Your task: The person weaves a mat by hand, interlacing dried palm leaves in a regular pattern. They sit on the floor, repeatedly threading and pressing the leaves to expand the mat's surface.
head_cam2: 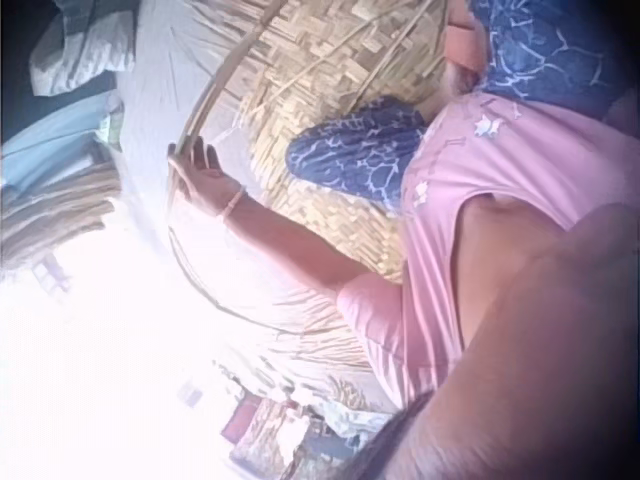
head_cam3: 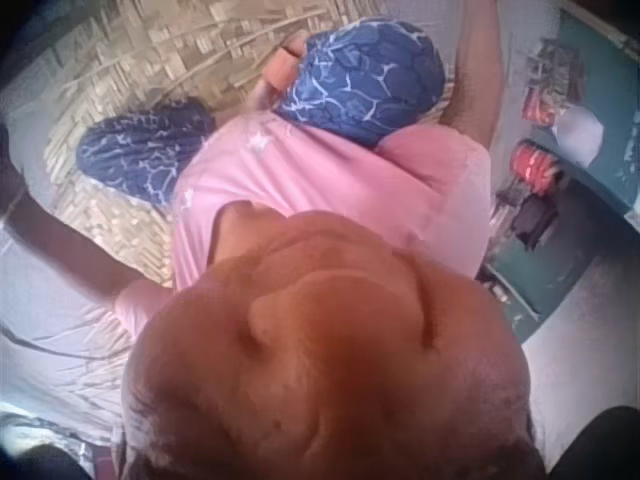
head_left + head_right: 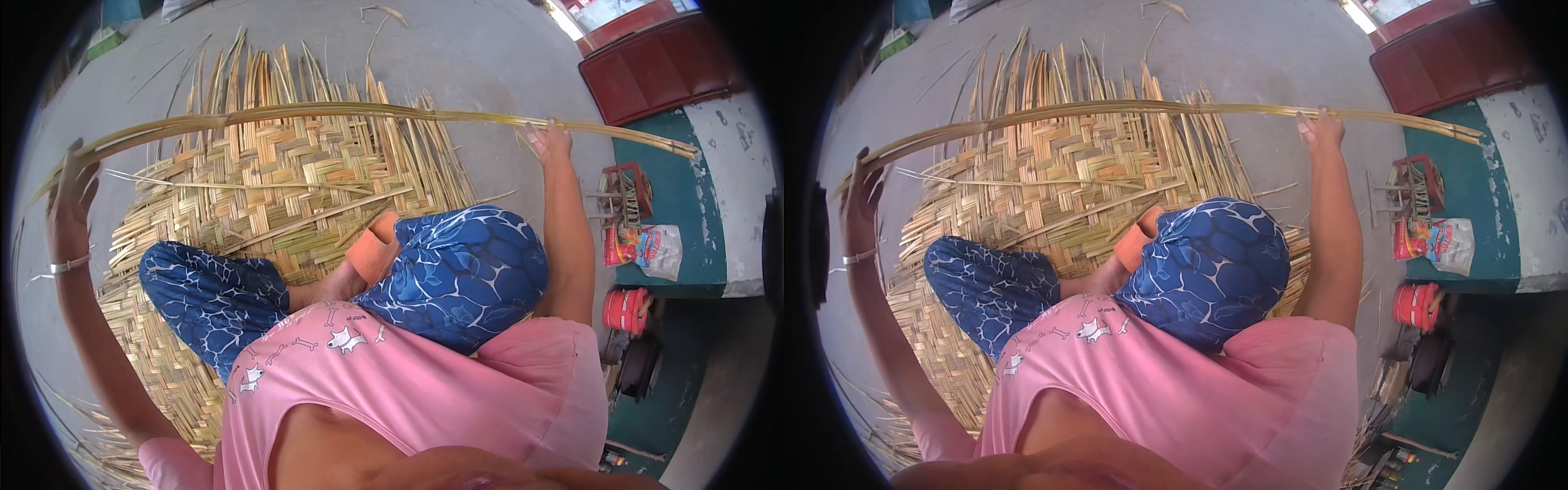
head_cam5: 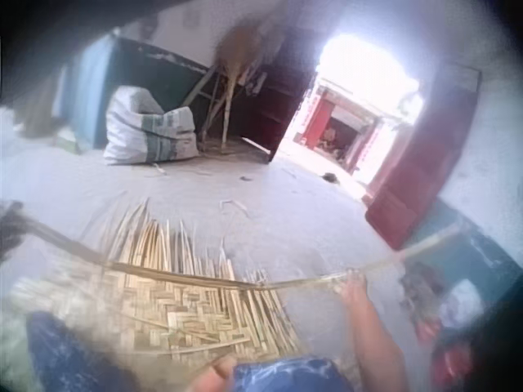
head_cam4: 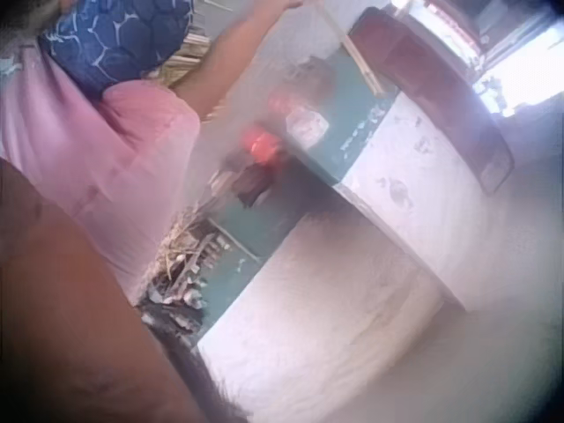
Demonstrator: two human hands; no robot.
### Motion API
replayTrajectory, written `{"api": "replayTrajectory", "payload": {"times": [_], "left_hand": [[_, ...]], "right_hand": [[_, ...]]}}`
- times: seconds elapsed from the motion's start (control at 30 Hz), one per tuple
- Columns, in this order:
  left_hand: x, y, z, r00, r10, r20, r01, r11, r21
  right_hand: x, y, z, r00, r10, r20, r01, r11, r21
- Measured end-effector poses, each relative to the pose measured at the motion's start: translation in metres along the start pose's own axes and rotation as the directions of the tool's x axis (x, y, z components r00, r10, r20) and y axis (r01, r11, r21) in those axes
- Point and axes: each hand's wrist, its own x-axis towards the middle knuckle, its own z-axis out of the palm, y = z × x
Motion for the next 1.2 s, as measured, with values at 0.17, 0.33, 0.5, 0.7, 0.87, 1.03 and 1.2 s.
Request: {"api": "replayTrajectory", "payload": {"times": [0.17, 0.33, 0.5, 0.7, 0.87, 1.03, 1.2], "left_hand": [[-0.017, -0.047, 0.225, 0.743, -0.314, 0.591, 0.156, 0.94, 0.303], [-0.077, -0.143, 0.286, 0.317, -0.411, 0.855, 0.176, 0.911, 0.373], [-0.093, -0.177, 0.273, 0.366, -0.439, 0.821, 0.275, 0.894, 0.355], [-0.075, -0.165, 0.215, 0.579, -0.486, 0.655, 0.353, 0.873, 0.336], [-0.071, -0.175, 0.168, 0.699, -0.528, 0.483, 0.429, 0.849, 0.307], [-0.061, -0.183, 0.173, 0.931, -0.321, 0.172, 0.335, 0.94, -0.061], [-0.011, -0.21, 0.166, 0.896, -0.425, 0.129, 0.44, 0.807, -0.393]], "right_hand": [[0.027, -0.224, -0.106, 0.404, -0.901, -0.156, 0.472, 0.351, -0.809], [-0.041, -0.396, -0.092, -0.13, -0.922, 0.365, 0.121, -0.38, -0.917], [-0.101, -0.384, 0.058, -0.28, -0.586, 0.76, 0.188, -0.81, -0.555], [-0.123, -0.162, 0.247, -0.144, -0.284, 0.948, 0.529, -0.831, -0.168], [-0.196, 0.01, 0.331, -0.121, 0.234, 0.965, 0.817, -0.528, 0.231], [-0.271, 0.08, 0.362, -0.118, 0.564, 0.817, 0.993, 0.047, 0.111], [-0.27, 0.17, 0.362, -0.251, 0.703, 0.665, 0.794, 0.543, -0.274]]}}
